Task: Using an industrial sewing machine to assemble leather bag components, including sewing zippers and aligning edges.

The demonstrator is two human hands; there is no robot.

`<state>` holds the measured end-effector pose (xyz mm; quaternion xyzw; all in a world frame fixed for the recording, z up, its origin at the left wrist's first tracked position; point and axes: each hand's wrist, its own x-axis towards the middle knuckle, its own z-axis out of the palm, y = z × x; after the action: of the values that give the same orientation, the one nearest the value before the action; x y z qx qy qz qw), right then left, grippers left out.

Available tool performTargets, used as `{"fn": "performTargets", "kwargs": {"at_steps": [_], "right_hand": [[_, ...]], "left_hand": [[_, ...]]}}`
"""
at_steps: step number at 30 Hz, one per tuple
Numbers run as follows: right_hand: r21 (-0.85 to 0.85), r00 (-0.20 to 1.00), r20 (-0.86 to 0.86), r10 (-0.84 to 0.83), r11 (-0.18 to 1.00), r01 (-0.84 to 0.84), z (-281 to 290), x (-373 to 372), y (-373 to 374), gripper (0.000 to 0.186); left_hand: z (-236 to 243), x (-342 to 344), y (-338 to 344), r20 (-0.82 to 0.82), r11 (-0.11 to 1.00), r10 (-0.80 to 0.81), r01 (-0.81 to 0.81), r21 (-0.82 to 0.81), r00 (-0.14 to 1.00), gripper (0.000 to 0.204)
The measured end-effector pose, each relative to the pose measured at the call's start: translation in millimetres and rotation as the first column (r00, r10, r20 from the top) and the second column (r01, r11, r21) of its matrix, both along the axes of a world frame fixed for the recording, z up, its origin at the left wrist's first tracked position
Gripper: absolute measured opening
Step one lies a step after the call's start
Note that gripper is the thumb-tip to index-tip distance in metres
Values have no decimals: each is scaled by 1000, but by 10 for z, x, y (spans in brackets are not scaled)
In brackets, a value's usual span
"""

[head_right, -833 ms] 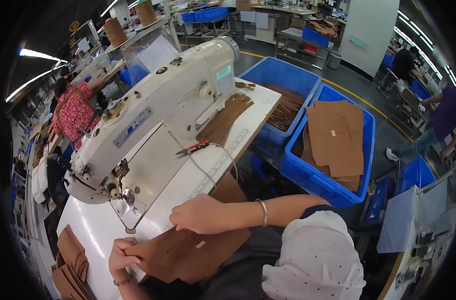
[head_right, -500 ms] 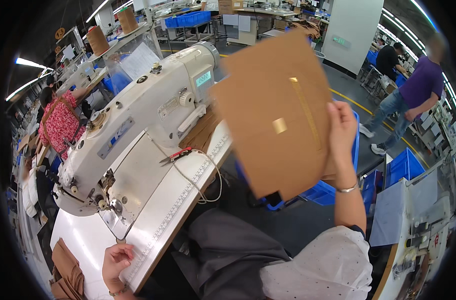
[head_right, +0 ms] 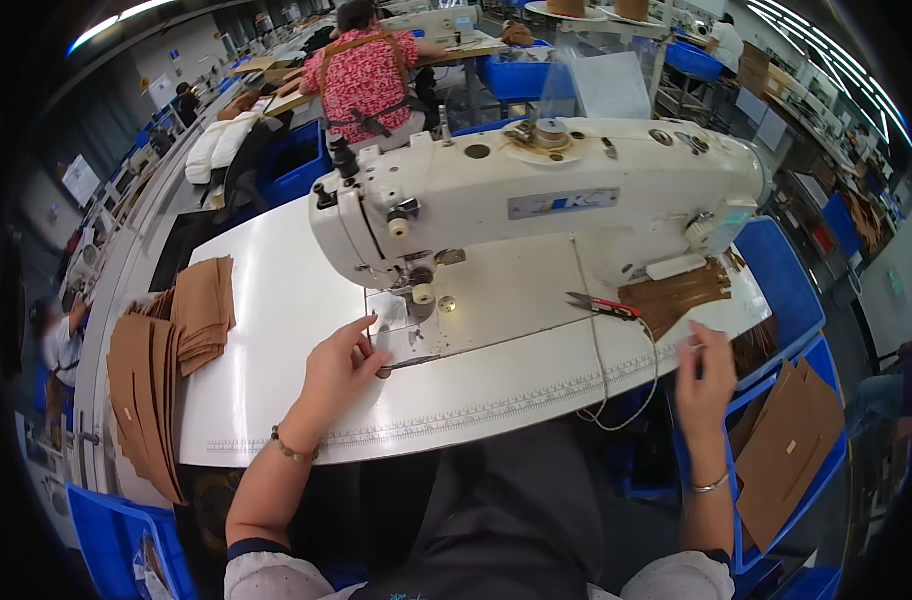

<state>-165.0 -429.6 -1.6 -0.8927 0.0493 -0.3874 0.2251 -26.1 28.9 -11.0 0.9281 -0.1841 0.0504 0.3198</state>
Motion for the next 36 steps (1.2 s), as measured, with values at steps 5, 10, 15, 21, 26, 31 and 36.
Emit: {"fn": "performTargets", "kwargs": {"at_steps": [5, 10, 15, 21, 26, 31, 36], "right_hand": [[-190, 795, 52, 604, 788, -586, 275, 793, 1646, 50], [35, 827, 97, 553, 829, -558, 398, 1080, 2462, 89], [28, 818, 55, 572, 818, -574, 240, 972, 2688, 77], [-160, 822, -35, 568, 809, -566, 289, 886, 2439, 25], [-115, 824, -35, 565, 817, -565, 245, 787, 2197, 22], [-77, 834, -126, 537, 833, -548, -20, 705, 1920, 16], [-30, 833, -178, 524, 843, -537, -175, 705, 1792, 11]], "left_hand": [[77, 133, -128, 188, 906, -112, 23, 422, 976, 84], [20, 129, -154, 179, 879, -122, 22, 476, 976, 86], [-33, 134, -119, 216, 906, -132, 30, 422, 967, 76], [-34, 127, -119, 221, 918, -148, 51, 393, 964, 77], [27, 97, -144, 224, 910, -112, 9, 414, 968, 78], [85, 213, -71, 135, 852, 29, -95, 515, 990, 77], [-27, 184, -167, 358, 934, -190, 55, 354, 914, 77]]}}
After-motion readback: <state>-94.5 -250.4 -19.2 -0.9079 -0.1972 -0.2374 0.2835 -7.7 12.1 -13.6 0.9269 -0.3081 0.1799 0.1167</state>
